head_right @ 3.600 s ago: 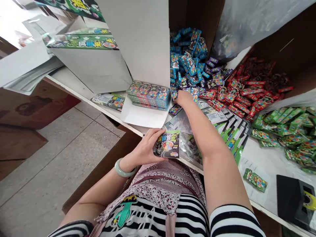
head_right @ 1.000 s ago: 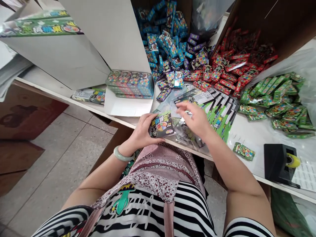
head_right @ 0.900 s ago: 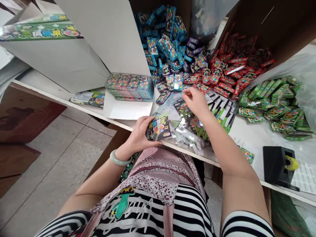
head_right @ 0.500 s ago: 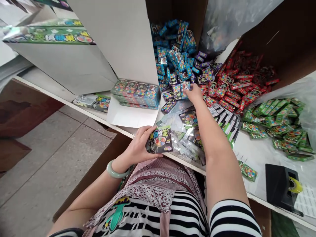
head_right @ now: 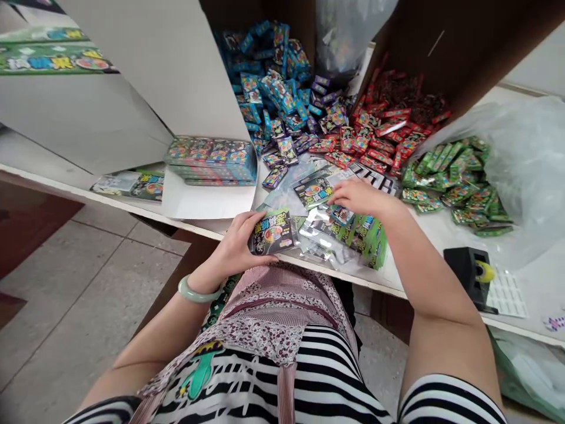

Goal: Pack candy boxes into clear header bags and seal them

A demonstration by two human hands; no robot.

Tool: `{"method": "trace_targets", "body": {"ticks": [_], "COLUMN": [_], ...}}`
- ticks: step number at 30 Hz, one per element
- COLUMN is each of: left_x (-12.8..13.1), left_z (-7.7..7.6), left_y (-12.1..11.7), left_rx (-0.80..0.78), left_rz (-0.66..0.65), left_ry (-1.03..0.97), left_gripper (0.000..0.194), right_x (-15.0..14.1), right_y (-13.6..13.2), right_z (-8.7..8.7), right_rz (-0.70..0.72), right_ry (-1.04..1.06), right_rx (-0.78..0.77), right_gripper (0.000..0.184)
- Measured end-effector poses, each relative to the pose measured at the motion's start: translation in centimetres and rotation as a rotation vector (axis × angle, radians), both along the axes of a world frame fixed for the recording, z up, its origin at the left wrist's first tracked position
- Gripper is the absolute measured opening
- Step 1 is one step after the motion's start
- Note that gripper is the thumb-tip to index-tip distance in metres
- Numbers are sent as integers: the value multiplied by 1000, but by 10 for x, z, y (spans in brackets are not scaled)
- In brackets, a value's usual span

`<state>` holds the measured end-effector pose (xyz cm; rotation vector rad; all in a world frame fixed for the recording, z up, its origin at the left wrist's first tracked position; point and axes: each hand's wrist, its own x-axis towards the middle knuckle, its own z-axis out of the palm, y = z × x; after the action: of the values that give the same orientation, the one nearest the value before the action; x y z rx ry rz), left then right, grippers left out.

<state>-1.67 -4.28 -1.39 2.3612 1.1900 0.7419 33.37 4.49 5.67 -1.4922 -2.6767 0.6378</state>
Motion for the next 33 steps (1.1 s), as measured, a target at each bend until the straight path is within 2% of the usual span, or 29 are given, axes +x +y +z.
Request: {"method": "trace_targets", "body": {"ticks": [2,4,6,8,10,12,15,17,19,24,28,33], "left_x": [5,8,9,10,13,18,25,28,30,29,30,35], "left_z": [0,-1,-2,-3,-4,-6,-8,-9,-9,-6,-5,-6], "left_y": [0,-1,-2,-2,-2,-1,0,0,0,-1,-1,-5], "left_rx": [20,27,27,32,47,59,59,64,74,35,-13,-20], "left_rz": [-17,-16,-19,-35,-50,-58,-63,-64,-69,-141,-201,-94], "left_ry": [12,29,44,50,48,46,47,38,25,25,-18,-57], "left_gripper": [105,103,103,103,103,103,104,105,106,108,111,103], "right_x": [1,2,5,8,8,7,0,-6,-12,-23,-31,-44], "right_y": [-15,-33,-50,-63,-73,-82,-96,-103,-107,-104,-96,-89], "right_z": [-7,-20,-35,-47,-50,-42,-18,-4,5,9,11,9], "right_rz": [-178,-350,-430,-444,-453,-411,-172,-19,60,159,184,140], "right_ry": [20,44,26,20,81,193,322,312,263,172,116,232], "right_rx": [204,304,262,198,215,266,221,147,110,129,151,99], "right_gripper": [31,39,59,75,74,71,71,70,70,68,65,86]}}
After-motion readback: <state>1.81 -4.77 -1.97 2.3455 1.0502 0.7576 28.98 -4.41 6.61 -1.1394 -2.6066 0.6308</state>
